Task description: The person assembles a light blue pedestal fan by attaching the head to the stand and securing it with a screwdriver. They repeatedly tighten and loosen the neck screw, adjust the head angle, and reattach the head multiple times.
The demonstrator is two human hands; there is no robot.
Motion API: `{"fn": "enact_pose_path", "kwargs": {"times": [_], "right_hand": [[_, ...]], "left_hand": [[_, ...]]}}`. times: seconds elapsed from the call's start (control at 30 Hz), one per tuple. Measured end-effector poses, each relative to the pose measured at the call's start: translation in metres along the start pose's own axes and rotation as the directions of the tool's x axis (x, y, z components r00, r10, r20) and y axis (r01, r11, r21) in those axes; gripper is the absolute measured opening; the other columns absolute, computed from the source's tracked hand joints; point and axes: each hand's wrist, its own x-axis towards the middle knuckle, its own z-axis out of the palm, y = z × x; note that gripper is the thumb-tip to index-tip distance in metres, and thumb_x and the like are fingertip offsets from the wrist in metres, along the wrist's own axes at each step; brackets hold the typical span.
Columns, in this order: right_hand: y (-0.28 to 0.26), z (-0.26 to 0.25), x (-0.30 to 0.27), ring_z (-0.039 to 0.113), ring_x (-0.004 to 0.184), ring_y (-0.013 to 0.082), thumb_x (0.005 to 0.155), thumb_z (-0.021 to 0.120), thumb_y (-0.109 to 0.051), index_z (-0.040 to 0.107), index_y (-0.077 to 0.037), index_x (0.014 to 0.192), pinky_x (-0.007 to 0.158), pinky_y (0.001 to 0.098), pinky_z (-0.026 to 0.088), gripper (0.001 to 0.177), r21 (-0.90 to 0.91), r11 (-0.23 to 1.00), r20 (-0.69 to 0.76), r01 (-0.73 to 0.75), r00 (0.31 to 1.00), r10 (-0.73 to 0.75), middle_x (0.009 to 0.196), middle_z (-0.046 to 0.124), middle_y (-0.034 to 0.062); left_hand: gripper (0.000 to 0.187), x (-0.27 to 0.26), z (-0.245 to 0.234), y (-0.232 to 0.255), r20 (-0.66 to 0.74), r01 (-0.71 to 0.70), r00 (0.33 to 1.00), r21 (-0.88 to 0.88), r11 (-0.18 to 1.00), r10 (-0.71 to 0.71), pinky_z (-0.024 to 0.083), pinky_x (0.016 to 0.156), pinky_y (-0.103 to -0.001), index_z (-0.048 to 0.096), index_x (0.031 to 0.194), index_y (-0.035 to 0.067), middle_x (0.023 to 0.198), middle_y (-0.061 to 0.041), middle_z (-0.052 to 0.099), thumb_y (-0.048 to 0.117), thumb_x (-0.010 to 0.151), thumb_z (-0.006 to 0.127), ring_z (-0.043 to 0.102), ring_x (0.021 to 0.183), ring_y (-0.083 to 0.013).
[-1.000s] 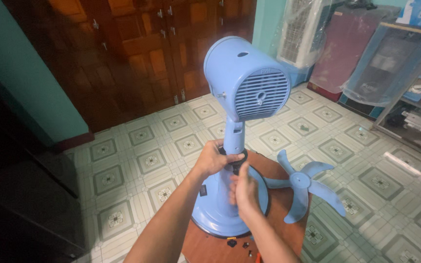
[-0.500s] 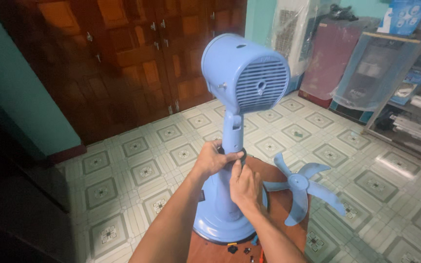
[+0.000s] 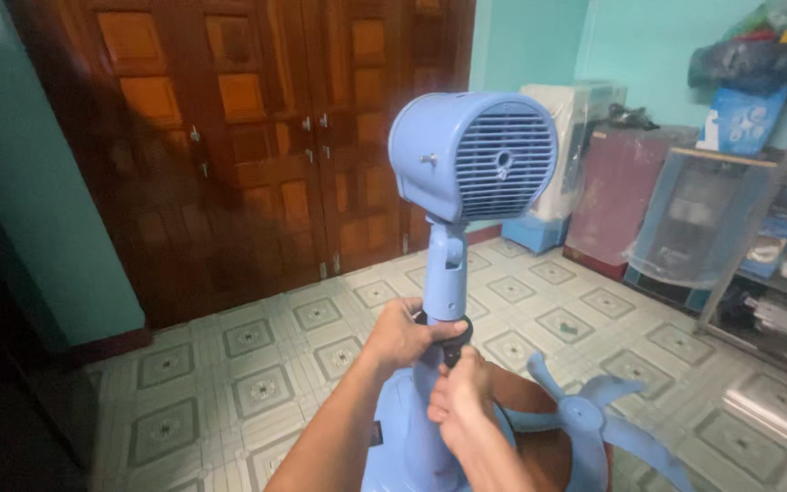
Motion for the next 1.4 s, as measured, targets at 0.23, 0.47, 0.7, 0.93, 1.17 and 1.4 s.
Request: {"fn": "enact_pose_path", "kwargs": {"times": [0.23,0.47,0.7,0.93,1.17,1.4], "right_hand": [[-0.004,-0.007,0.008,0.018,0.035,0.0119,0.099,0.042,-0.042,0.043,-0.012,0.074,0.036,0.0304,0.012,0.039,0.186,0.966,0.173,-0.179,0.974,0.147,0.047,0.021,-0.003],[-0.005,-0.018,0.023,0.022,0.035,0.0116,0.098,0.045,-0.037,0.044,-0.012,0.074,0.035,0.0302,0.016,0.035,0.163,0.964,0.309,-0.21,0.939,0.152,0.047,0.025,-0.0029],[-0.019,-0.048,0.058,0.05,0.055,0.0274,0.098,0.047,-0.06,0.065,-0.006,0.085,0.053,0.043,0.04,0.059,-0.618,0.74,0.122,0.264,0.963,-0.242,0.06,0.053,0.0095],[-0.074,-0.014,0.004,0.073,0.104,0.0313,0.079,0.078,-0.043,0.056,0.003,0.125,0.086,0.0442,0.058,0.068,-0.564,0.143,0.41,0.813,0.426,-0.806,0.111,0.072,0.0228],[-0.094,0.015,-0.029,0.08,0.097,0.0257,0.08,0.078,-0.032,0.063,-0.001,0.122,0.085,0.0393,0.062,0.055,-0.495,0.18,0.532,0.85,0.461,-0.71,0.105,0.079,0.0171],[-0.093,0.017,-0.018,0.08,0.094,0.0251,0.078,0.081,-0.033,0.066,-0.007,0.123,0.083,0.0392,0.062,0.054,-0.544,0.199,0.526,0.815,0.516,-0.676,0.101,0.08,0.0141]], "left_hand": [[0.043,0.0,-0.001,-0.012,-0.034,-0.026,0.999,0.063,0.998,0.029,0.059,0.071,-0.03,0.08,0.1,0.002,0.087,-0.007,0.08,0.027,0.068,0.094,0.072,0.074,-0.0121],[0.039,-0.001,0.003,-0.013,-0.022,-0.084,0.996,0.074,0.994,0.086,0.059,0.071,-0.031,0.08,0.1,0.001,0.089,-0.007,0.08,0.027,0.072,0.09,0.072,0.075,-0.012],[0.042,-0.004,0.004,-0.015,-0.036,-0.058,0.998,0.082,0.995,0.061,0.06,0.073,-0.032,0.078,0.105,0.002,0.089,-0.009,0.08,0.027,0.073,0.091,0.075,0.077,-0.0139],[0.042,-0.001,0.003,-0.021,0.007,-0.128,0.992,-0.04,0.991,0.128,0.061,0.072,-0.031,0.076,0.109,0.003,0.095,-0.008,0.081,0.025,0.075,0.087,0.073,0.079,-0.0125],[0.033,0.002,0.004,-0.025,-0.005,-0.131,0.991,0.085,0.988,0.132,0.059,0.07,-0.029,0.077,0.105,0.001,0.088,-0.006,0.079,0.019,0.079,0.085,0.072,0.076,-0.0109],[0.033,0.013,0.002,-0.046,0.033,-0.162,0.986,0.013,0.987,0.161,0.059,0.074,-0.028,0.078,0.105,0.0,0.088,-0.004,0.08,0.017,0.079,0.087,0.072,0.077,-0.0098]]}}
